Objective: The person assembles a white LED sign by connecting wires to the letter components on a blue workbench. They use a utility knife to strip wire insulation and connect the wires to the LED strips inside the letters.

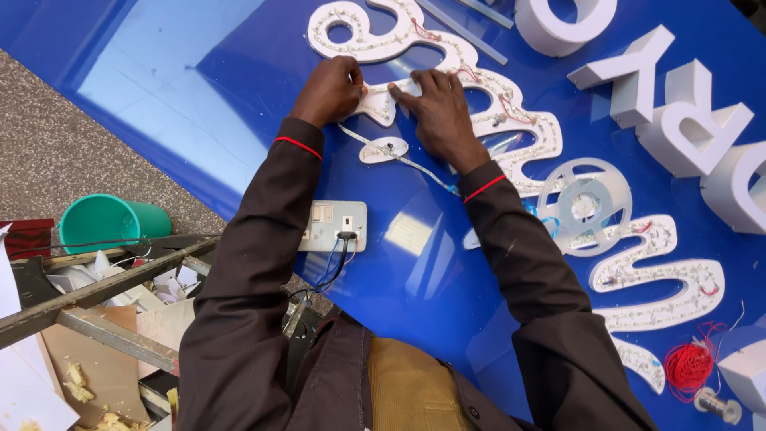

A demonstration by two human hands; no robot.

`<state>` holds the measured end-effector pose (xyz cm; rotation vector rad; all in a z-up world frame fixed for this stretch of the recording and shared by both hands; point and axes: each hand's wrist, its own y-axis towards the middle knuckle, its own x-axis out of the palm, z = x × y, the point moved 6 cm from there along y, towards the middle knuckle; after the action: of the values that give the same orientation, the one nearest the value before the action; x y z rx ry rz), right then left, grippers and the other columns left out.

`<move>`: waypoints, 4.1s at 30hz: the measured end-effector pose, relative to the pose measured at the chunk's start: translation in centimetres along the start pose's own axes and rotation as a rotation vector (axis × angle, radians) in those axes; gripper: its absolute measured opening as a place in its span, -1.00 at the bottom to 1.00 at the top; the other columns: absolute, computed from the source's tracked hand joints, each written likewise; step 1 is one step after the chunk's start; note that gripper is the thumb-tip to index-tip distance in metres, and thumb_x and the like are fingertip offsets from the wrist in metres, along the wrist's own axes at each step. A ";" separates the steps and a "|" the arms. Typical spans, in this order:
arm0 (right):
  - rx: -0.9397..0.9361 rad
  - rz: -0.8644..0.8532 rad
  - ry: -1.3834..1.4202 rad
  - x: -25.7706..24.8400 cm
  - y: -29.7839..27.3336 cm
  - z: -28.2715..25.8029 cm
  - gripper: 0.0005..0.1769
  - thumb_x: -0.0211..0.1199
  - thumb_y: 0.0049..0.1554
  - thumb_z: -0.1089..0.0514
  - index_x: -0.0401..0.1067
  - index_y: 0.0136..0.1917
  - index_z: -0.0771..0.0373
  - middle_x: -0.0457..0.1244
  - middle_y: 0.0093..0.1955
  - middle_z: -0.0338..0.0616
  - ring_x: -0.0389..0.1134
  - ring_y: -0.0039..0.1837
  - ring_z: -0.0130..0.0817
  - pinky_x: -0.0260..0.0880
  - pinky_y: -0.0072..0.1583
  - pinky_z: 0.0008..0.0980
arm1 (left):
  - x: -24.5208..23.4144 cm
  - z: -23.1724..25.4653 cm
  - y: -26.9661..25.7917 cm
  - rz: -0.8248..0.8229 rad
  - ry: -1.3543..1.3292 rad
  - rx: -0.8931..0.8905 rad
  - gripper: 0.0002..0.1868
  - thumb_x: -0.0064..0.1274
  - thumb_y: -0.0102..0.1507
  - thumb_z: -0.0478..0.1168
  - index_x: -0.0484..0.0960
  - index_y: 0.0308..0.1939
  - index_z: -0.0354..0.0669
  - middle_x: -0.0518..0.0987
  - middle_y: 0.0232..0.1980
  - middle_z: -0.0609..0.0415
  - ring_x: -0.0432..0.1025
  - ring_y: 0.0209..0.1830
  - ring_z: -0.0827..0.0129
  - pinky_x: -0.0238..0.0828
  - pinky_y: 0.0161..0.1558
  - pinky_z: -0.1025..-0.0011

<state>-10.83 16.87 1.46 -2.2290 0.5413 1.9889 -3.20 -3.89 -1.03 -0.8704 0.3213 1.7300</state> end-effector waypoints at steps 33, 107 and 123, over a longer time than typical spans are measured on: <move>-0.029 0.073 0.077 0.3 0.8 -3.7 -0.29 0.24 0.22 0.47 0.59 0.56 0.02 0.33 0.43 0.18 0.32 0.47 0.20 0.37 0.33 0.14 | -3.4 -2.5 0.3 0.019 0.058 0.181 -0.84 0.30 0.51 -0.15 0.73 -0.14 -0.08 0.72 -0.12 0.00 0.50 -0.23 0.12 0.38 -0.27 0.07; -0.091 0.181 0.155 0.7 -0.2 -2.7 -0.45 0.28 0.34 0.40 0.60 0.51 0.01 0.34 0.51 0.08 0.34 0.50 0.15 0.42 0.36 0.11 | -2.1 -2.3 0.8 0.037 0.395 0.117 -0.61 0.12 0.59 0.05 0.83 -0.14 -0.13 0.77 -0.24 -0.13 0.56 -0.30 -0.23 0.43 -0.25 -0.14; -0.123 0.122 -0.069 0.7 -0.3 -4.1 -0.32 0.14 0.44 0.38 0.33 0.74 -0.04 0.28 0.54 0.20 0.29 0.58 0.21 0.36 0.45 0.13 | -1.3 -3.0 2.8 0.018 0.366 0.051 -0.55 0.08 0.52 0.00 0.52 -0.46 -0.02 0.56 -0.47 0.05 0.36 -0.47 0.05 0.39 -0.26 -0.02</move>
<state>-6.81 15.78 1.27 -2.2362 0.5749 2.2063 -4.42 -7.62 -2.83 -1.1499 0.6148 1.5666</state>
